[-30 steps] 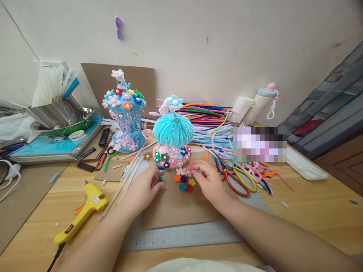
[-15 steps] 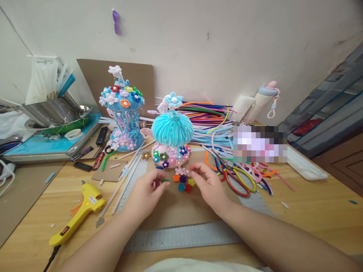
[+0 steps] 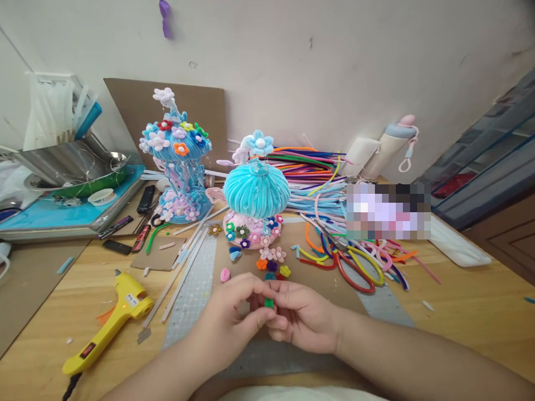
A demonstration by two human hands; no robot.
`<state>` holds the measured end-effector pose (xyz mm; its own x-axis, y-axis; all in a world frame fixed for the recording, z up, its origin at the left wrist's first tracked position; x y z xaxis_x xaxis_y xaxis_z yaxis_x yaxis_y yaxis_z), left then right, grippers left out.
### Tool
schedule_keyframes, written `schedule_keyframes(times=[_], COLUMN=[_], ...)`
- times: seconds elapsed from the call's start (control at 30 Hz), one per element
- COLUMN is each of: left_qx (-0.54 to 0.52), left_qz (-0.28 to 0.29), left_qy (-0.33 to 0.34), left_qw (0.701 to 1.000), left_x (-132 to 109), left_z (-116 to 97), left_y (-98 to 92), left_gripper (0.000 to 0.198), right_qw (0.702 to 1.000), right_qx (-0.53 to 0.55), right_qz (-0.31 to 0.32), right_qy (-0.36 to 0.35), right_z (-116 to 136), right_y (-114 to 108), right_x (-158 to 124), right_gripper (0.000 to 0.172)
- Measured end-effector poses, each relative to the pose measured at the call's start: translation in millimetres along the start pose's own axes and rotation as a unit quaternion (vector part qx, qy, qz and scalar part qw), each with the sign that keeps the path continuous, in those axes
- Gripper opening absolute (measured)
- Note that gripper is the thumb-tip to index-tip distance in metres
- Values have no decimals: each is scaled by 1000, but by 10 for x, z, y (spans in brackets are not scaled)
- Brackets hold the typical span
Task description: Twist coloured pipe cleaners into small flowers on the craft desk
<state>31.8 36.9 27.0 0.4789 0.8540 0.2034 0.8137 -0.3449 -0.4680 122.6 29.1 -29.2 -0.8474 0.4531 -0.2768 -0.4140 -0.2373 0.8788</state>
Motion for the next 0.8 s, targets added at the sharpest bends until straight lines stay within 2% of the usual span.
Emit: schedule_keyframes(times=[0.13,0.27,0.43,0.6,0.8], left_qx=[-83,-140,-232,-221,-185], left_qz=[-13,-29,-39,-45,-57], left_qy=[-5,-9,-49,-66,-58], left_qw=[996,990,971,972,979], left_x=[-4,-17,-9,-20,-39], left_z=[-42,-51,38,104,107], left_y=[-26,-33,5,1,-21], left_gripper=[10,10,7,8,10], right_qw=[999,999,999,998,996], right_qx=[8,-12,-21,-41,-64], right_qz=[49,49,38,29,17], right_qy=[3,-15,-21,-25,-56], right_z=[18,38,46,45,68], right_y=[75,98,95,91,77], right_x=[-25,-33,-33,-38,-40], right_gripper=[9,10,14,17,13])
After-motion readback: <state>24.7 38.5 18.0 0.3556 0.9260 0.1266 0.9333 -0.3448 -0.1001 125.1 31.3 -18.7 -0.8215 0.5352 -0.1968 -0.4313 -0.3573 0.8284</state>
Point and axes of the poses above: each hand's wrist, its own x-axis towards the middle knuckle, its own y-axis out of the palm, z = x × y, the point moved 6 cm from there along x, towards the middle knuckle, and after that the axes turned 7 degrees about y, right-handed, at the moved point
